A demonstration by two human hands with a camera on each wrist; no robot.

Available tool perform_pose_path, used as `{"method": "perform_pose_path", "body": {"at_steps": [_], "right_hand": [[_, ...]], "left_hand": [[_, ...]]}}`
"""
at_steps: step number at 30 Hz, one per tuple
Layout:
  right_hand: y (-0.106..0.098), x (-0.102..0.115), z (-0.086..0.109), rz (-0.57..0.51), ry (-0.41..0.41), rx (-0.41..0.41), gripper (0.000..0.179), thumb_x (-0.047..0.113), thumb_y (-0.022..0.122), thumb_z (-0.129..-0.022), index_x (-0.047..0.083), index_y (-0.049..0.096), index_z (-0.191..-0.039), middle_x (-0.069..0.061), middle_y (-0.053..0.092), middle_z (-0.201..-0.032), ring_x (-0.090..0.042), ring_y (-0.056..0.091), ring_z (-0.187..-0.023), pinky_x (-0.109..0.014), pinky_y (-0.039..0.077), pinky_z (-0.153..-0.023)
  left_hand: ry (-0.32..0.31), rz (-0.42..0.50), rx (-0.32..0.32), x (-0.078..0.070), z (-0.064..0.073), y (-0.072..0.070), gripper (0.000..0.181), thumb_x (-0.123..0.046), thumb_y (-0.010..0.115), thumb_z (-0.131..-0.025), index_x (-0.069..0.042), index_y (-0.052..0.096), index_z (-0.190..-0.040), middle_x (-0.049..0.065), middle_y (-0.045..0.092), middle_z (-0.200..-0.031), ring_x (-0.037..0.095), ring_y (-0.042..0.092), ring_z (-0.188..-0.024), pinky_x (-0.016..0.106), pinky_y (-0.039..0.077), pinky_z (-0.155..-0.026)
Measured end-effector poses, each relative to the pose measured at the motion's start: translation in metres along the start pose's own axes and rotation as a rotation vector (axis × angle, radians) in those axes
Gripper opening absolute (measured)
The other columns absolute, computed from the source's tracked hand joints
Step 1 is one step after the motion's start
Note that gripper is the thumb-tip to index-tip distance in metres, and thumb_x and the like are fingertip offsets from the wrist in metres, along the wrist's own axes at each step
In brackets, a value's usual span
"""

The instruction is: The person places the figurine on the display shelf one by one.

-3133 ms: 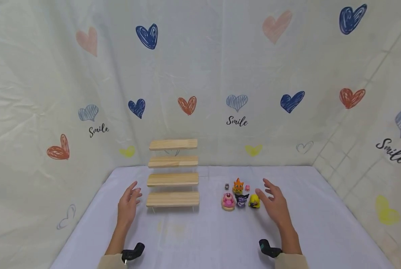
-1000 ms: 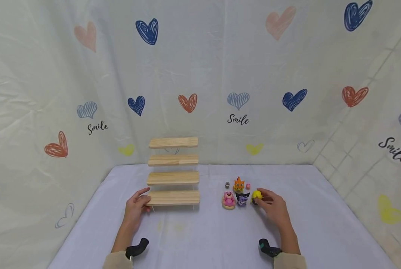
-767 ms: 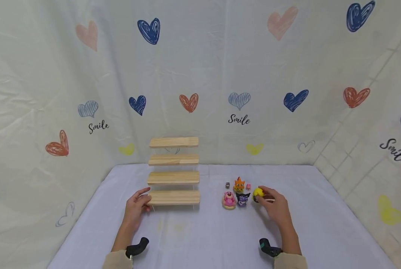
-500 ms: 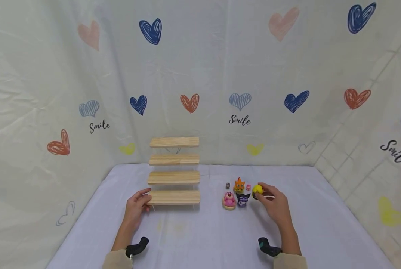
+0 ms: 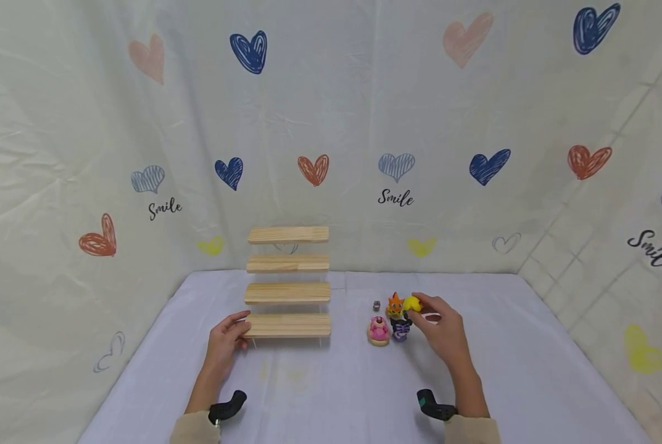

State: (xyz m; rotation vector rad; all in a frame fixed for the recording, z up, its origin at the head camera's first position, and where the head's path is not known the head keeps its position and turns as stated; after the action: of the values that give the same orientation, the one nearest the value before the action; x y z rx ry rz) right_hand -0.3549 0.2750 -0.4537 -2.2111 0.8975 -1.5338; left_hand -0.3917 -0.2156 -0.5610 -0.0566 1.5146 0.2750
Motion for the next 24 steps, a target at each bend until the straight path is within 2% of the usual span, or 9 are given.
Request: {"method": "perform_pose_path", "body": {"at_steps": [6,11,15,18,24], "right_hand": [[0.009,0.02,0.001,-0.036,-0.046,0.005,0.041,0.023,0.072,-0.096,0.011,0.066,-0.135,-0.009,0.07,-0.118,-0.017,0.062,-0.101,-0.009,0.049,-0.085],[0.021,0.034,0.003,-0.058,-0.069,0.027,0.04,0.024,0.073,-0.095,0.014,0.067,-0.134,-0.005,0.07,-0.114,-0.011,0.062,-0.098,-0.017,0.054,-0.085],[0.032,0.045,0.005,-0.094,-0.082,0.059,0.039,0.025,0.075,-0.094,0.017,0.069,-0.132,-0.001,0.07,-0.112,-0.006,0.061,-0.094,-0.015,0.053,-0.082],[0.042,0.053,0.006,-0.13,-0.105,0.081,0.038,0.022,0.076,-0.093,0.016,0.07,-0.13,0.0,0.07,-0.111,-0.006,0.063,-0.093,-0.015,0.054,-0.083],[0.061,0.069,0.011,-0.17,-0.133,0.096,0.037,0.019,0.078,-0.091,0.014,0.071,-0.127,0.001,0.072,-0.106,-0.01,0.065,-0.09,-0.023,0.057,-0.082]], "left_hand": [[0.006,0.005,0.003,-0.001,0.0,0.001,0.041,-0.007,0.072,-0.091,0.003,0.064,-0.13,0.0,0.07,-0.089,0.012,0.059,-0.063,0.023,0.047,-0.051],[0.009,0.023,0.011,-0.004,0.002,0.002,0.041,-0.005,0.071,-0.091,0.004,0.063,-0.13,0.0,0.07,-0.088,0.011,0.058,-0.062,0.022,0.046,-0.051],[0.008,0.024,0.011,-0.004,0.003,0.001,0.041,-0.004,0.071,-0.091,0.004,0.063,-0.13,0.0,0.07,-0.088,0.011,0.058,-0.062,0.022,0.045,-0.051],[0.0,0.022,0.005,-0.003,0.003,0.001,0.04,-0.005,0.071,-0.091,0.003,0.064,-0.13,0.0,0.07,-0.089,0.011,0.058,-0.062,0.022,0.045,-0.05],[-0.003,0.02,0.002,-0.004,0.004,0.0,0.04,-0.005,0.071,-0.091,0.002,0.064,-0.131,0.0,0.071,-0.09,0.011,0.059,-0.062,0.022,0.044,-0.049]]}}
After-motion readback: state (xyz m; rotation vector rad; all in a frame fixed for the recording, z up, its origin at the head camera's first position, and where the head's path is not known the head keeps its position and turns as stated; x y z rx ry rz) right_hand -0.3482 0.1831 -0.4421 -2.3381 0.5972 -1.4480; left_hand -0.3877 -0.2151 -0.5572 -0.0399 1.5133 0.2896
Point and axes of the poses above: each hand's wrist, its own z-axis away from the middle knuckle, its own y-axis out of the palm, x = y × z, the point moved 9 cm from there along -z, towards the middle knuckle
